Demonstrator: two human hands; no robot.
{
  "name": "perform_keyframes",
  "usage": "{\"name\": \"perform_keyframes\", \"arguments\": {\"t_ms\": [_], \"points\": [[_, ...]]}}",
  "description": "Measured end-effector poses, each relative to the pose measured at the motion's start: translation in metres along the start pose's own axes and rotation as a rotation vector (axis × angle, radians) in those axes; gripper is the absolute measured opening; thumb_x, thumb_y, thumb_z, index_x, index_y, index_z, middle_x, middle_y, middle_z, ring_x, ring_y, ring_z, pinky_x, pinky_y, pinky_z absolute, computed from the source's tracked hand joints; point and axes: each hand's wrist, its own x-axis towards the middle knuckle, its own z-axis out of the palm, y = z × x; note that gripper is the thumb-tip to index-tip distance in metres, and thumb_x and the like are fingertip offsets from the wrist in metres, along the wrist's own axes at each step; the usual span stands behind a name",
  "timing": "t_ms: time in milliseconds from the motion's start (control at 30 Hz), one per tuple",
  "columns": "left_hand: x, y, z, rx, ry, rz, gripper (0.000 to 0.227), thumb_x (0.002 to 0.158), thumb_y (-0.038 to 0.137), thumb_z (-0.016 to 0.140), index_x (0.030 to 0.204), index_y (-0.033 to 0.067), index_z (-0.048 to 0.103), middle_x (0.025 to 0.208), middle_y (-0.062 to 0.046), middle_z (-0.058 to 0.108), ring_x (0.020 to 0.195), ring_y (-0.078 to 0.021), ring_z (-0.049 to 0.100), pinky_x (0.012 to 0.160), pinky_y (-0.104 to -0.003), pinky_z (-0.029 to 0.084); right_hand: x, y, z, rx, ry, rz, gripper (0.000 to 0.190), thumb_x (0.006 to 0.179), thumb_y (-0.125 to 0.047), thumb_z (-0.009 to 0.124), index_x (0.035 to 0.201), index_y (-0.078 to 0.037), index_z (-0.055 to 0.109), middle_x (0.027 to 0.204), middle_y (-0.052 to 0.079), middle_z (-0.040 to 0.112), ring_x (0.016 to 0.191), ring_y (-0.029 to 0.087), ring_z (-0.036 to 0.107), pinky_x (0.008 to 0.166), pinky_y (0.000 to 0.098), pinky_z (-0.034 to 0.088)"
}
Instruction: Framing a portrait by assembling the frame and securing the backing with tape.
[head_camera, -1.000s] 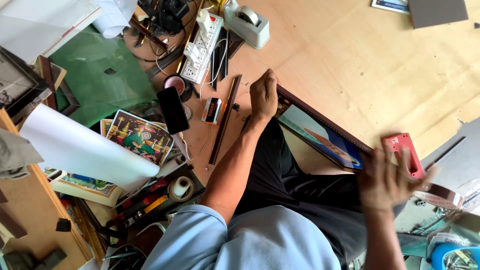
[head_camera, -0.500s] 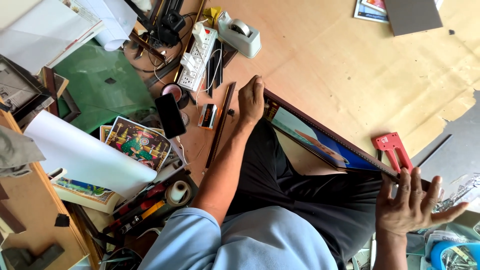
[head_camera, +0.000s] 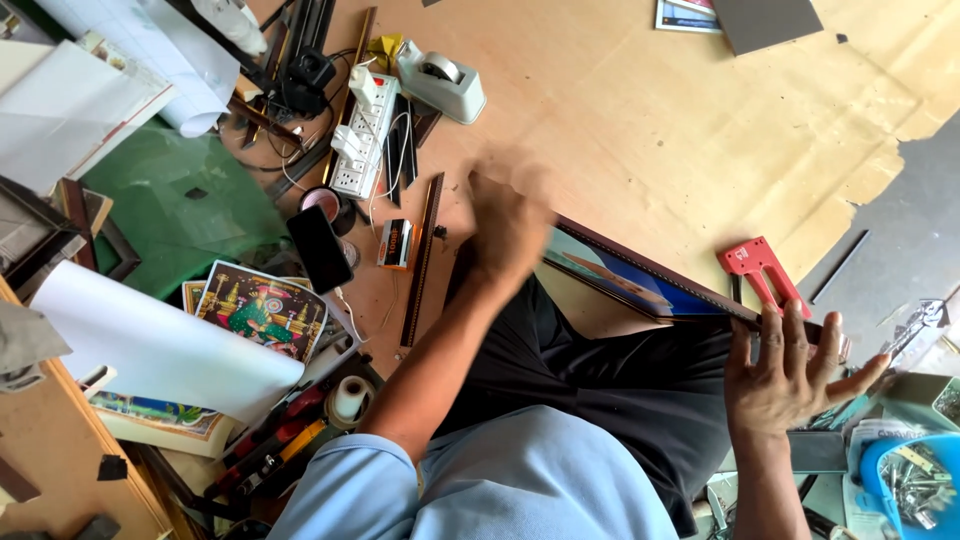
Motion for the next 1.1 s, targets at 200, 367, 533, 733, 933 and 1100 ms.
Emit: {"name": "perform_keyframes", "arguments": {"t_ms": [200,367,533,733,933,1100], "points": [[-0.047,0.092,0.070,-0.253,-0.179,0.491,0.044,0.087,0.049,0.067,0.104,0.0088,0.070,0.095,-0.007,0.071,0.098,-0.0227,0.065,0.102,-0.051,0.043,-0.042,0.040,0.044,-0.253,0.038,-0.111,0.029,0.110,-0.043,0.068,0.129,-0.021,0.068,0.143,-0.004,0.070,0.152,0.022,0.052,0.128,0.0652,0.013],[-0.064,0.101,0.093,-0.112,-0.289,0.496,0.035,0.099,0.047,0.062,0.110,0.0144,0.067,0.098,-0.001,0.070,0.096,-0.0191,0.063,0.101,-0.044,0.042,-0.004,0.028,0.004,-0.082,-0.037,-0.072,0.034,0.102,-0.031,0.079,0.131,-0.016,0.067,0.141,0.007,0.068,0.138,0.025,0.053,0.122,0.0549,0.029],[-0.035,0.089,0.101,-0.157,-0.266,0.450,0.041,0.099,0.052,0.059,0.107,0.0128,0.065,0.095,-0.001,0.068,0.088,-0.0182,0.061,0.096,-0.042,0.040,0.032,0.064,0.004,0.304,-0.097,-0.002,0.060,0.087,-0.016,0.085,0.140,-0.004,0.058,0.126,0.015,0.067,0.120,0.033,0.061,0.105,0.0461,0.046],[0.015,0.085,0.036,-0.389,-0.120,0.156,0.042,0.093,0.055,0.069,0.103,0.0141,0.065,0.092,0.001,0.069,0.083,-0.0165,0.060,0.097,-0.043,0.036,0.124,0.033,-0.040,1.347,-0.056,0.242,0.020,0.107,-0.012,0.073,0.115,-0.007,0.055,0.108,0.016,0.071,0.098,0.016,0.072,0.091,0.0308,0.061],[-0.006,0.055,0.047,-1.002,-0.068,-0.204,0.031,0.095,0.035,0.076,0.099,0.0083,0.061,0.088,0.000,0.070,0.079,-0.0104,0.067,0.075,-0.029,0.052,0.164,-0.044,-0.039,1.334,-0.252,0.034,0.008,0.107,0.003,0.059,0.111,0.003,0.066,0.113,0.019,0.070,0.101,0.018,0.070,0.093,0.0335,0.059],[-0.055,0.012,0.083,-1.280,-0.155,-0.497,0.025,0.100,0.019,0.071,0.110,0.0050,0.052,0.092,0.002,0.061,0.082,-0.0050,0.054,0.073,-0.023,0.047,0.149,-0.092,-0.007,1.391,-0.363,0.007,0.011,0.109,0.001,0.064,0.116,0.000,0.056,0.119,0.013,0.071,0.112,0.017,0.070,0.101,0.0330,0.059]]}}
